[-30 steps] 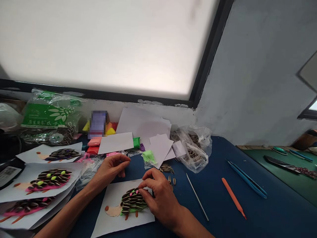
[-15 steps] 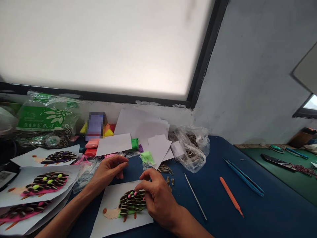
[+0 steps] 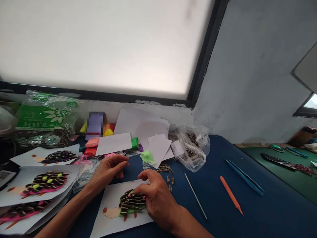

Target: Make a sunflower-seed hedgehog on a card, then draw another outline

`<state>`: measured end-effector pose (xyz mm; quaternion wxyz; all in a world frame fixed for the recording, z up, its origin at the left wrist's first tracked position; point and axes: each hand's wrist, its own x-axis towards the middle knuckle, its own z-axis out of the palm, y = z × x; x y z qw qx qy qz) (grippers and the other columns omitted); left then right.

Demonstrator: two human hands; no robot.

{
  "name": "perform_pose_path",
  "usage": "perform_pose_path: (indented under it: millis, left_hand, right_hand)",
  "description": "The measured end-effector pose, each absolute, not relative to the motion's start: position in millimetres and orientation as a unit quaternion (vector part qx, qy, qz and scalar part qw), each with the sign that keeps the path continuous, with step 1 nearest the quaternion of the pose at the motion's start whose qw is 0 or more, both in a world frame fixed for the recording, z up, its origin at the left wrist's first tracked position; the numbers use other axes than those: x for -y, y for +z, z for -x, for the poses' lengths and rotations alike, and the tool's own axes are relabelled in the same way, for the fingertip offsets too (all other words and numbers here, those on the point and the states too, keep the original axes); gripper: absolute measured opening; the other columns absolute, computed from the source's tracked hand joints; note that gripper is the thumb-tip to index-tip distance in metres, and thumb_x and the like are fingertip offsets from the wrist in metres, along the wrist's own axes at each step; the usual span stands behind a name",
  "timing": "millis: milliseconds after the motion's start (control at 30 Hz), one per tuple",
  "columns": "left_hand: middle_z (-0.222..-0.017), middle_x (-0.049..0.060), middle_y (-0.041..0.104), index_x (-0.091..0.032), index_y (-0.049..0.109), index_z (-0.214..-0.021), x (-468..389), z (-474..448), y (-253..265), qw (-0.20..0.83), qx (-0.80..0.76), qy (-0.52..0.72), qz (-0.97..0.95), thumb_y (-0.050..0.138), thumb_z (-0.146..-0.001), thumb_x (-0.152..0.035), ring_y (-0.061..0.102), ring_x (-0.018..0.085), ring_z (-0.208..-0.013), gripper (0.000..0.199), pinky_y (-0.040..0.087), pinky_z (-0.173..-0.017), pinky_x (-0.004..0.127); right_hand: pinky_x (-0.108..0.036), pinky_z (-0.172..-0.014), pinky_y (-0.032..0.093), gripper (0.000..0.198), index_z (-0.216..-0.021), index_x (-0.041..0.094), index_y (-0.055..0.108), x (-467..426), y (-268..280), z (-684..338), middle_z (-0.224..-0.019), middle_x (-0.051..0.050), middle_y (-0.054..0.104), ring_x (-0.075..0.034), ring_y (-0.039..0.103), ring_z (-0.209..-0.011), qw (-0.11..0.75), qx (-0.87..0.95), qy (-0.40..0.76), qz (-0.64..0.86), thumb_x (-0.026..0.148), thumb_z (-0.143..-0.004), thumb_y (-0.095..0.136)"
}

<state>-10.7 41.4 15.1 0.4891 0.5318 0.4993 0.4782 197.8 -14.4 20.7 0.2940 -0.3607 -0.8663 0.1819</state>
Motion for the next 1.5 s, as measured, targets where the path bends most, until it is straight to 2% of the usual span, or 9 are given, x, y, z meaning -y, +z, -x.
perform_pose_path:
  millis: [633, 1067, 1233, 1500]
  left_hand:
    - [-0.063, 0.000, 0.066, -0.016, 0.064, -0.078, -42.8, 11.1, 11.8, 0.484, -0.500, 0.475, -0.539, 0.068, -0.062, -0.047, 0.055, 0.009, -0.039, 0.036, 0.043, -0.040, 0.020]
    - [-0.065, 0.000, 0.067, -0.017, 0.063, -0.077, -43.3, 10.9, 9.9, 0.487, -0.495, 0.479, -0.537, 0.067, -0.062, -0.049, 0.055, 0.009, -0.039, 0.036, 0.042, -0.039, 0.020]
    - [-0.065, 0.000, 0.067, -0.017, 0.063, -0.078, -43.7, 11.1, 10.5, 0.490, -0.494, 0.475, -0.539, 0.066, -0.061, -0.049, 0.055, 0.009, -0.039, 0.036, 0.041, -0.039, 0.020]
    - [-0.060, -0.002, 0.065, -0.016, 0.064, -0.077, -43.1, 10.5, 10.5, 0.485, -0.496, 0.481, -0.535, 0.068, -0.062, -0.046, 0.055, 0.009, -0.038, 0.034, 0.042, -0.040, 0.020]
  right_hand:
    - [-0.035, -0.086, 0.050, 0.028, -0.080, 0.018, 0.064, 14.7, 22.7, -197.4, -0.107, -0.009, 0.056, -0.022, 0.058, -0.102, 0.318, 0.845, 0.174, 0.393, -0.004, -0.071, 0.048]
    - [-0.035, -0.088, 0.049, 0.018, -0.085, 0.019, 0.062, 19.0, 30.7, -195.8, -0.108, -0.010, 0.057, -0.023, 0.058, -0.104, 0.315, 0.841, 0.180, 0.401, 0.005, -0.076, 0.055]
    - [-0.035, -0.088, 0.049, 0.011, -0.082, 0.018, 0.062, 18.0, 31.5, -195.2, -0.106, -0.011, 0.058, -0.022, 0.059, -0.103, 0.316, 0.835, 0.188, 0.409, 0.009, -0.079, 0.057]
    - [-0.033, -0.087, 0.048, 0.011, -0.077, 0.017, 0.061, 17.5, 30.2, -194.9, -0.106, -0.010, 0.058, -0.022, 0.059, -0.103, 0.311, 0.833, 0.197, 0.414, 0.006, -0.077, 0.060]
